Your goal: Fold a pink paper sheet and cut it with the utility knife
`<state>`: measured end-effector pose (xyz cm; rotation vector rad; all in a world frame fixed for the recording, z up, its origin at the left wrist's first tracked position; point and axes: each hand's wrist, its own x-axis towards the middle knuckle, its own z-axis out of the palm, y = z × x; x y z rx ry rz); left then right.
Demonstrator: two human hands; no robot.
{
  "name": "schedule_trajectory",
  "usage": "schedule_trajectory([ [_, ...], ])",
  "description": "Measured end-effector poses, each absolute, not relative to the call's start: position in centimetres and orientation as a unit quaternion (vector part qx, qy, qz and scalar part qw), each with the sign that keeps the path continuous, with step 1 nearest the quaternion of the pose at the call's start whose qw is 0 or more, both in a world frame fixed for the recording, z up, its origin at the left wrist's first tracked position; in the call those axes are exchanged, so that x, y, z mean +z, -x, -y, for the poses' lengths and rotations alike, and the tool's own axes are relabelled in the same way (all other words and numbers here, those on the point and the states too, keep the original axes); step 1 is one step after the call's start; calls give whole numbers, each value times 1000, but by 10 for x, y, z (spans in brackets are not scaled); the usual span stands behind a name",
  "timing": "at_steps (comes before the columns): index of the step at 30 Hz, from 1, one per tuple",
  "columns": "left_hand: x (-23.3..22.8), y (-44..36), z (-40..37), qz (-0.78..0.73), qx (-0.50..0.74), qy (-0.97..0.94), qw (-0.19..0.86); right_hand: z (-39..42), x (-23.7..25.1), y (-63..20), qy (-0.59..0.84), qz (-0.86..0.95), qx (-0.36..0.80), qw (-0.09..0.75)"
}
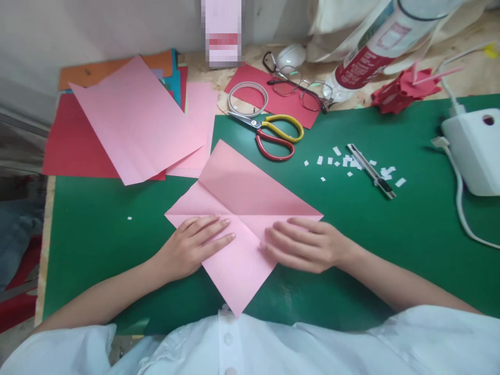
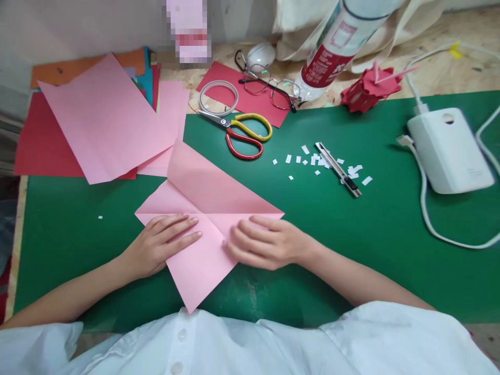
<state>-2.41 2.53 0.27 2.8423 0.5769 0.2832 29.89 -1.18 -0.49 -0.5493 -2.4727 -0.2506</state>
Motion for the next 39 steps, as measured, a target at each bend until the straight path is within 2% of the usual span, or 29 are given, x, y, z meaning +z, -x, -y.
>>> schedule_trajectory([
  [4, 1, 30, -30, -144, 98, -973, 152, -3, -17, -332, 296, 899, -12, 321],
  [9, 6, 33, -34, -93, 82, -978, 167, -12, -15, -345, 265, 902, 94, 327],
  [15, 9, 34, -40, -51, 23, -982, 179, -9, -4, -333, 248, 940, 101, 213],
  [20, 8, 35, -40, -77, 15, -983, 165, -9, -4, -331, 234, 942, 135, 198],
  [24, 6, 35, -39, -125, 16, -981, 149, -11, -11, -337, 231, 927, 183, 231],
  [30, 5, 35, -39, -121, 3, -983, 140, -14, -11, -340, 214, 868, 301, 333],
  [36, 6, 36, -39, -169, -12, -970, 174, -13, -1, -339, 255, 802, 431, 326],
  [39, 6, 37, -38, -152, -3, -974, 169, -10, 0, -339, 295, 781, 438, 334],
])
